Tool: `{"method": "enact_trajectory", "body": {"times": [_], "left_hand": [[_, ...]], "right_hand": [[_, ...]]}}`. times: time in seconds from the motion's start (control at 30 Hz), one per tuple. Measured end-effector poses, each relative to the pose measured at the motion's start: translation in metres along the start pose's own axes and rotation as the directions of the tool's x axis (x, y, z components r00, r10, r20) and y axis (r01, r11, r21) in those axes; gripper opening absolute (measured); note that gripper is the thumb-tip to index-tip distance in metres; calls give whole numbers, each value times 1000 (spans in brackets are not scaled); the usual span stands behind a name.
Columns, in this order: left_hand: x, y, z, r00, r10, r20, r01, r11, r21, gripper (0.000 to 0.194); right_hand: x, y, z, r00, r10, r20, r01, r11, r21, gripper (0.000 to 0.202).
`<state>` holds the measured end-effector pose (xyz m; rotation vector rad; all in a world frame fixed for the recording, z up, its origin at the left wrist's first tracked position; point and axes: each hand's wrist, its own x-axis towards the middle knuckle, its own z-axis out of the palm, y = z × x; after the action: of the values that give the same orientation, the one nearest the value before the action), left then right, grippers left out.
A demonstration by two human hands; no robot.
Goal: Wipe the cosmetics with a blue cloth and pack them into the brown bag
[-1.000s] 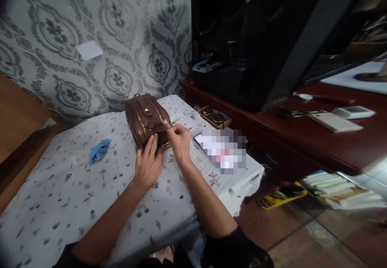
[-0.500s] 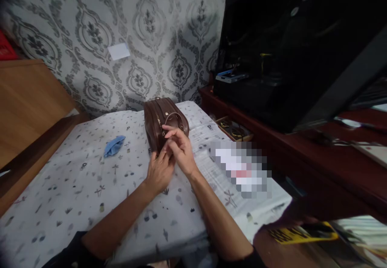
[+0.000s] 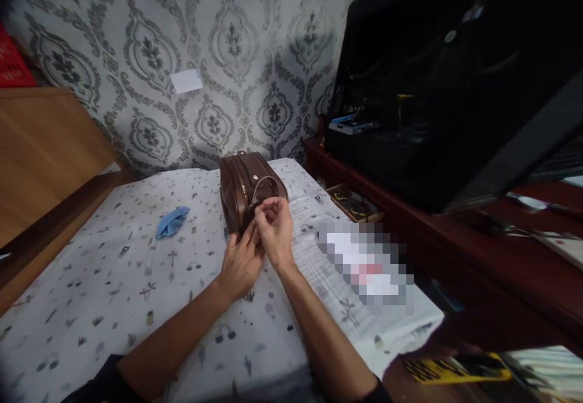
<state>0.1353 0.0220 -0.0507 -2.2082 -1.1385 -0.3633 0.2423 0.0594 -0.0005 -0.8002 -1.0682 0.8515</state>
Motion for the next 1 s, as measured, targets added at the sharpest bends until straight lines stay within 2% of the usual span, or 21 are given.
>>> {"method": "enact_trajectory", "body": {"times": [0.1,0.2,0.3,0.37,0.6,0.73,0.87,1.0], "left_hand": [[-1,0,0,1000,-2,-12,2,1000,-8,41],[-1,0,2,1000,0,-10,0,1000,-25,40],[-2,0,2,1000,-7,4,8,999,-32,42],[-1,0,2,1000,-12,1,12,999,-31,41],[0,-2,-1,1000,11,-15,-11,1000,-17,40],[-1,-2,1,1000,11,-15,-11,1000,-26,40],[0,-2,0,1000,11,20,-10,999,-42,41],[1,-3,-2,999,14,41,-12,998,-54,43]], "right_hand": [[1,-3,0,991,127,31,-130,985,114,44],[4,-11,2,967,229,107,-244,958,150,58],[7,-15,5,946,266,184,-295,943,152,55],[9,-14,7,945,265,191,-295,943,151,50],[9,-9,5,990,135,31,-135,991,22,31],[1,-8,-1,996,77,38,-76,997,-33,27],[-5,-5,-4,998,-41,45,46,993,-106,23],[-8,-6,-6,992,-102,72,111,985,-131,30]]}}
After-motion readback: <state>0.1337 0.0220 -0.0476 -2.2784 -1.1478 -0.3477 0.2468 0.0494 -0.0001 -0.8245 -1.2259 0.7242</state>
